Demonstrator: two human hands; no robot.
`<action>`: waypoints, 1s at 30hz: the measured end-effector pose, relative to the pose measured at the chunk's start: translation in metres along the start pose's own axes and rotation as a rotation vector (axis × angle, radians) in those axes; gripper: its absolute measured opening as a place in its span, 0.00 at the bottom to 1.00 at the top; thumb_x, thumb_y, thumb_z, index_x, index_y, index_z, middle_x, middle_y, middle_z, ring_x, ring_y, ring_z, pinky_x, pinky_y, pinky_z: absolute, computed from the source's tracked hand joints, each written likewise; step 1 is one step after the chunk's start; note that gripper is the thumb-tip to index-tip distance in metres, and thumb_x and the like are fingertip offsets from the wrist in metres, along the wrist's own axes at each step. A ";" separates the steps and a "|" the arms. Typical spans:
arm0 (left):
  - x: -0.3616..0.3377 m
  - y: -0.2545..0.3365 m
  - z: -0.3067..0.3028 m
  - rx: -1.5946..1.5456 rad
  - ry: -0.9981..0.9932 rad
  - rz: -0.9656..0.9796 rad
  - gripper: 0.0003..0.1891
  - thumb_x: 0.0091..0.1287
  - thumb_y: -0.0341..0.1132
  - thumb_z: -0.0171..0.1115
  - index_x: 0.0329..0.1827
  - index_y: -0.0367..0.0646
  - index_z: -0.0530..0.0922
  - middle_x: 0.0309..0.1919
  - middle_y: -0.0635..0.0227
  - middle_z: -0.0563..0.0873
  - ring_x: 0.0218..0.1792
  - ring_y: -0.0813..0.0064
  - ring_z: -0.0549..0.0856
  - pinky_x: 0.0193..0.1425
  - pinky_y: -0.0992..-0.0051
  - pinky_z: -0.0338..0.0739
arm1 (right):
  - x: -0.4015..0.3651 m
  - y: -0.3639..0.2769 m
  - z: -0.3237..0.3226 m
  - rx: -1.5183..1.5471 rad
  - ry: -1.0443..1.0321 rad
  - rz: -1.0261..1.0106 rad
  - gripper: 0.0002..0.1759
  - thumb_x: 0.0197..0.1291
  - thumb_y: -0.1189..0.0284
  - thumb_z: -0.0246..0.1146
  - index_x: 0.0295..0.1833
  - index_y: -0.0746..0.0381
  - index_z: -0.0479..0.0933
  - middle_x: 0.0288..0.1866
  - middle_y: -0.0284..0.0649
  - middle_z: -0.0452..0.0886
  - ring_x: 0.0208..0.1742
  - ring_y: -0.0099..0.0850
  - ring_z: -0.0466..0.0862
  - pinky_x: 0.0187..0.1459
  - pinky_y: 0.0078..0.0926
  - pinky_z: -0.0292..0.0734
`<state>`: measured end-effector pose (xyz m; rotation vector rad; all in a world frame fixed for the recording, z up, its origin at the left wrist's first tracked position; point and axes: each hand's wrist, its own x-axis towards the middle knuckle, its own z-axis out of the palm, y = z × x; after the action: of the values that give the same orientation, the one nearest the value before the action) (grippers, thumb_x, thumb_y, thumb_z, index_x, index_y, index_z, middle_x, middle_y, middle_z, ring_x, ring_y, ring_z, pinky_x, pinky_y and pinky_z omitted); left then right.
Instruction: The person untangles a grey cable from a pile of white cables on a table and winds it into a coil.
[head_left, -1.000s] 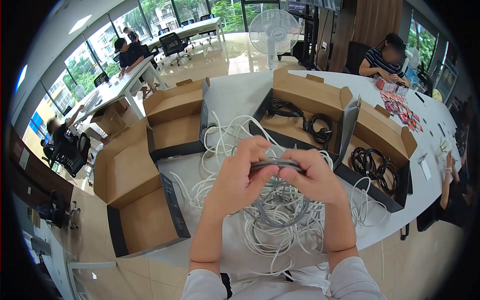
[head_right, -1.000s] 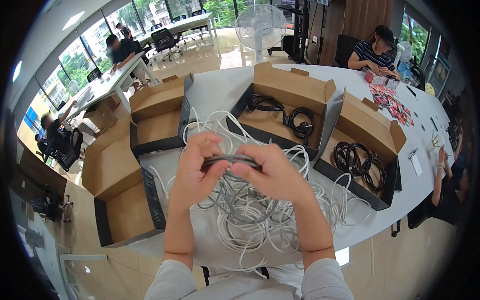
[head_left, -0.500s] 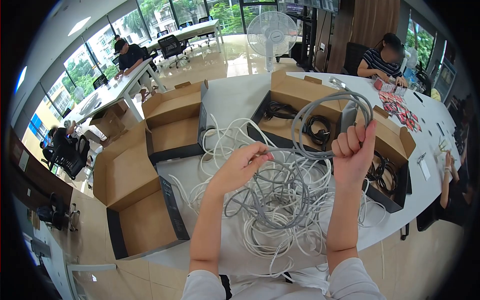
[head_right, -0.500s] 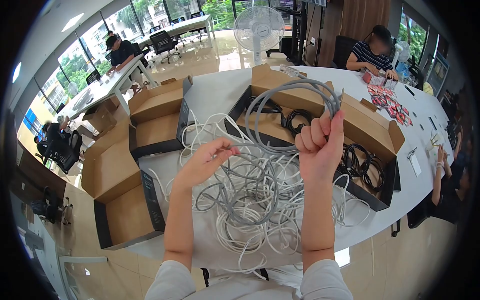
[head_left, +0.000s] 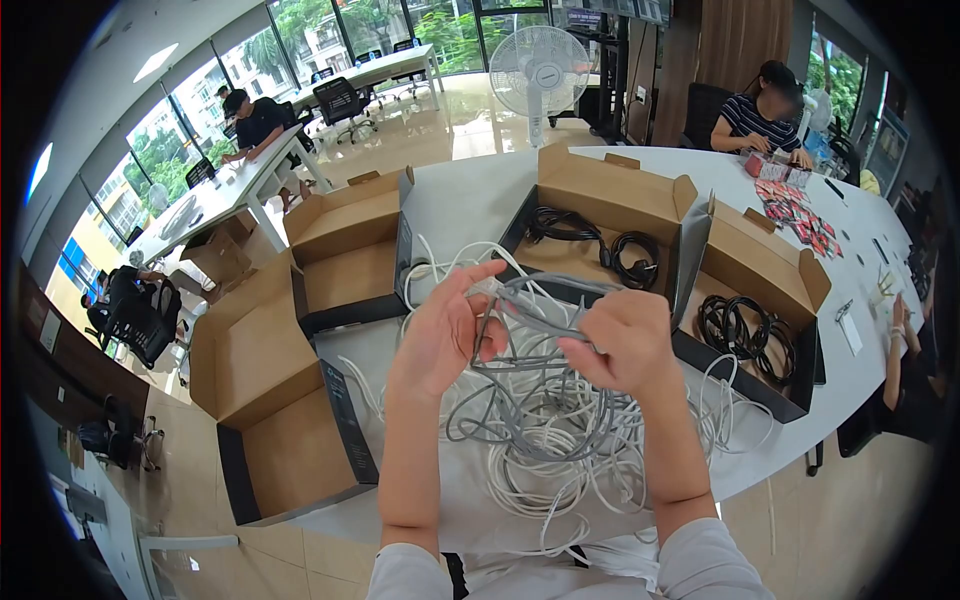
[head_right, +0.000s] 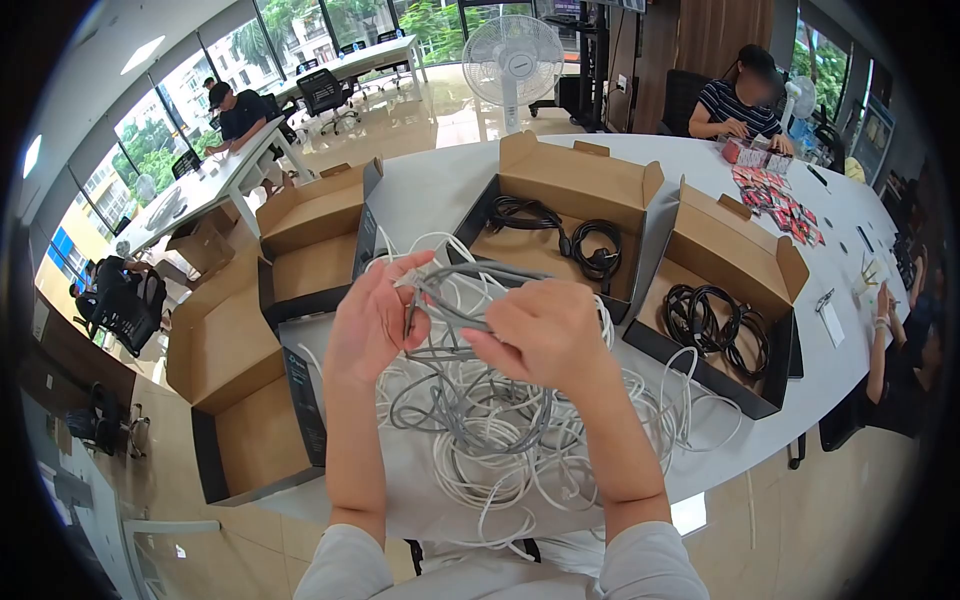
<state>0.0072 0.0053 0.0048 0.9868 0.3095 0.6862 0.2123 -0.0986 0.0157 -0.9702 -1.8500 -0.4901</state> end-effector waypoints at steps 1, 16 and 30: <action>0.000 0.001 0.003 -0.020 0.018 0.011 0.29 0.75 0.52 0.42 0.68 0.37 0.65 0.38 0.60 0.84 0.30 0.74 0.82 0.28 0.77 0.73 | 0.002 -0.004 0.003 -0.019 -0.033 -0.012 0.18 0.51 0.62 0.68 0.20 0.58 0.69 0.14 0.34 0.66 0.15 0.34 0.69 0.18 0.30 0.62; -0.001 -0.009 0.018 -0.008 0.160 0.187 0.24 0.67 0.26 0.53 0.67 0.35 0.67 0.38 0.72 0.79 0.22 0.88 0.66 0.27 0.84 0.60 | 0.006 -0.014 0.030 0.083 -0.076 0.173 0.08 0.50 0.73 0.67 0.36 0.63 0.79 0.29 0.43 0.78 0.29 0.39 0.80 0.33 0.32 0.75; -0.004 -0.017 0.036 0.310 0.094 0.321 0.26 0.62 0.26 0.58 0.66 0.38 0.67 0.42 0.67 0.80 0.33 0.83 0.77 0.36 0.83 0.70 | 0.001 0.002 -0.006 1.182 -0.208 1.050 0.12 0.71 0.67 0.56 0.36 0.63 0.72 0.19 0.24 0.64 0.18 0.13 0.62 0.20 0.14 0.58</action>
<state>0.0302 -0.0270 0.0092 1.3182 0.3508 0.9985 0.2170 -0.1013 0.0190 -0.9394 -1.1583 1.2301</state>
